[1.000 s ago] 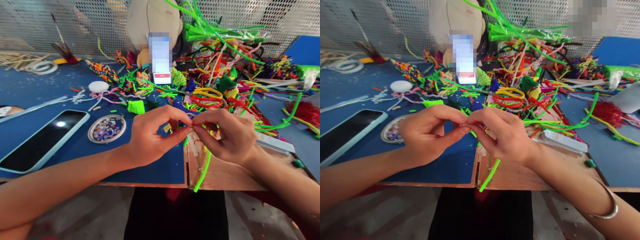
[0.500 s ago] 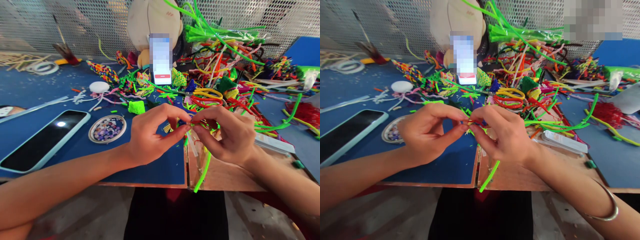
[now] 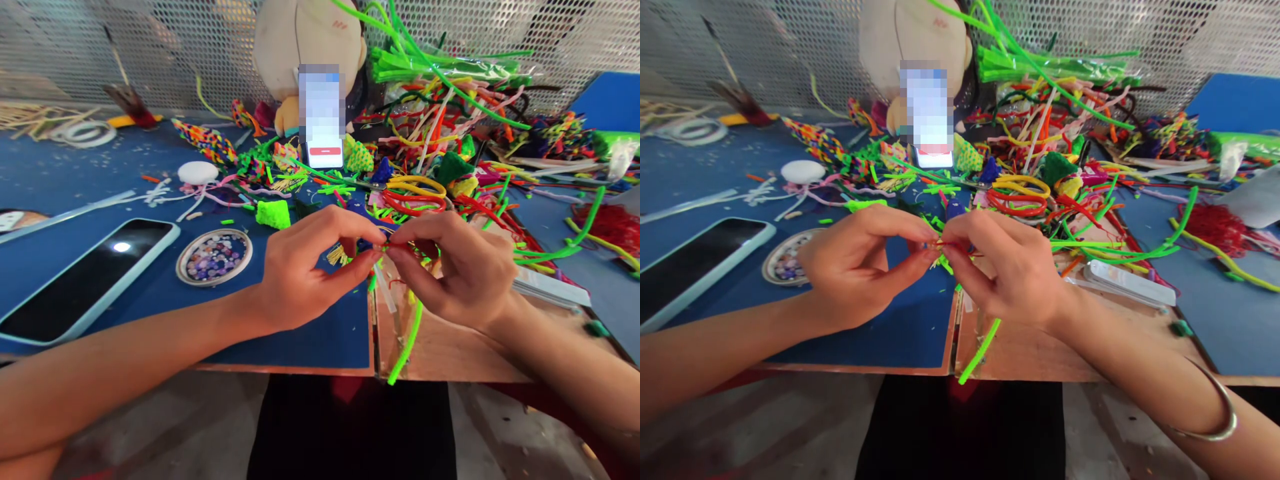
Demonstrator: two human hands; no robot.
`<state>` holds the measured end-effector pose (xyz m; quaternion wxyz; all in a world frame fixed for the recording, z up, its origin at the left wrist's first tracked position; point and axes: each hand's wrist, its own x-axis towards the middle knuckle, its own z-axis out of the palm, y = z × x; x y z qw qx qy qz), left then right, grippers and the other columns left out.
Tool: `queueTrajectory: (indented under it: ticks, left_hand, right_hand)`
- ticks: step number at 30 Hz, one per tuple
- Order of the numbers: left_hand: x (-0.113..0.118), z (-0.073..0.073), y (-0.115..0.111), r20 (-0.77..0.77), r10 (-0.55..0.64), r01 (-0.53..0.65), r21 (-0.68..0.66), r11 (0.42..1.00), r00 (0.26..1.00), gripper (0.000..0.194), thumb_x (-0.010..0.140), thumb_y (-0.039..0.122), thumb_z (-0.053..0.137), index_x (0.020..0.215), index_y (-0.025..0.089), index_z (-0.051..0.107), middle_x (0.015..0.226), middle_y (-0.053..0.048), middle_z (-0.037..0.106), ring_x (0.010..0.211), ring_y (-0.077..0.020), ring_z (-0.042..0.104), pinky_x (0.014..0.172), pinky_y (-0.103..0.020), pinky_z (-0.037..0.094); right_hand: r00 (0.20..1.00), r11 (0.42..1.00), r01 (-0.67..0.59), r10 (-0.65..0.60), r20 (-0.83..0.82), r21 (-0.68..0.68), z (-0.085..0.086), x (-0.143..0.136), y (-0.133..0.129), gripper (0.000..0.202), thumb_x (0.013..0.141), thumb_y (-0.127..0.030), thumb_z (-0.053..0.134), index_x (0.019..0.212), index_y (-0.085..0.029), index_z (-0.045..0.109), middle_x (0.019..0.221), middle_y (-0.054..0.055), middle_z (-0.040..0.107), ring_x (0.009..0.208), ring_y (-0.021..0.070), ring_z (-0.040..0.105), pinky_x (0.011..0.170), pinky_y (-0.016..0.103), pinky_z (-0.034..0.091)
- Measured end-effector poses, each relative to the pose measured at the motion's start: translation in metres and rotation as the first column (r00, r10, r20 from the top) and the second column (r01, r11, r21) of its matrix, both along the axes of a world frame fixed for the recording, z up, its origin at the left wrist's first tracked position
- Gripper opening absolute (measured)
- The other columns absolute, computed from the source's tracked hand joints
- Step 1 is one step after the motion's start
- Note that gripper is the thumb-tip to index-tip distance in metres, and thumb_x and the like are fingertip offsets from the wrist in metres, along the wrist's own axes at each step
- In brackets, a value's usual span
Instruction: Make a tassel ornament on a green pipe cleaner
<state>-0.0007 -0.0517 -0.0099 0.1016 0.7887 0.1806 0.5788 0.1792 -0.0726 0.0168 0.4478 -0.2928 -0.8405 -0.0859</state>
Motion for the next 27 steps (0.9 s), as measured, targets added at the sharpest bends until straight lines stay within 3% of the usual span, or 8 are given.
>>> queueTrajectory:
  ticks: [17, 27]
  left_hand:
    - [-0.0001, -0.0011, 0.0012, 0.001, -0.014, 0.014, 0.029, 0.999, 1.0, 0.024, 0.078, 0.009, 0.065, 0.095, 0.024, 0.06, 0.085, 0.001, 0.068, 0.069, -0.0099, 0.06, 0.059, -0.025, 0.053]
    - [0.0012, -0.0015, -0.0001, 0.005, 0.003, -0.003, 0.002, 1.0, 1.0, 0.016, 0.082, 0.014, 0.063, 0.094, 0.024, 0.06, 0.083, 0.002, 0.068, 0.067, -0.0094, 0.061, 0.059, -0.024, 0.052]
  right_hand:
    - [0.999, 0.998, 0.038, -0.037, 0.014, -0.055, -0.0015, -0.0012, -0.0021, 0.01, 0.083, -0.013, 0.057, 0.082, -0.02, 0.063, 0.074, -0.001, 0.068, 0.06, 0.0092, 0.062, 0.063, 0.022, 0.055]
    - [0.998, 1.0, 0.019, -0.019, 0.052, -0.003, 0.0002, -0.0016, -0.0011, 0.01, 0.085, -0.011, 0.055, 0.081, -0.02, 0.059, 0.072, -0.003, 0.066, 0.059, 0.0069, 0.059, 0.056, 0.018, 0.051]
